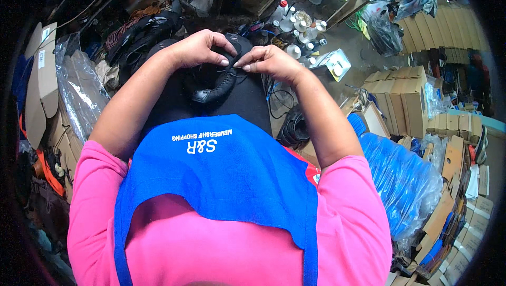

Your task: Hand sewing the rim of a black shoe component.

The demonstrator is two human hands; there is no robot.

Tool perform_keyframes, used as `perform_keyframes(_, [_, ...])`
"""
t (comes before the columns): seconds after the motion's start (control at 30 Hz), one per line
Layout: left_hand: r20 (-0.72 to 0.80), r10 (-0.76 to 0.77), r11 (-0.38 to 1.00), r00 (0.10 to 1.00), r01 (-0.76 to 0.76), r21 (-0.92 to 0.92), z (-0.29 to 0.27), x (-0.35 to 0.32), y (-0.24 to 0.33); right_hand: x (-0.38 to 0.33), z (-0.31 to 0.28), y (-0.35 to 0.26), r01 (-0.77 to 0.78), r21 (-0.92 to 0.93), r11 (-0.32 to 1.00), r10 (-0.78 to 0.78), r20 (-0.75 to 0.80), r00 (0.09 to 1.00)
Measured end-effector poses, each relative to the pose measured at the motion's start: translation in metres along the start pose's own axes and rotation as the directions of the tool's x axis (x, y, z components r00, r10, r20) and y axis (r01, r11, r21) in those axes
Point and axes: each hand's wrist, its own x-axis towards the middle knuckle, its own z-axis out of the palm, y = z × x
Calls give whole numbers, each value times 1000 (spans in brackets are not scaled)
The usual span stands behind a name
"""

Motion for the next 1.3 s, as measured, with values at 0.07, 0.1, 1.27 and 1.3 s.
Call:
perform_keyframes(0.07, [-31,-5,1000,1000,6,19,2,-2,-1,-2,12,-2,-7,-14,1000,5,-126,992])
perform_keyframes(0.1, [-54,-12,999,998,14,38,3,-3,-2,-5,15,-3,-6,-12,1000,5,-128,992])
perform_keyframes(1.27, [-563,336,729,755,169,663,52,-83,15,-29,81,-22,-83,-742,665,-401,-448,799])
perform_keyframes(1.3, [-560,337,730,757,166,663,52,-80,15,-29,77,-19,-87,-740,667,-398,-452,798])
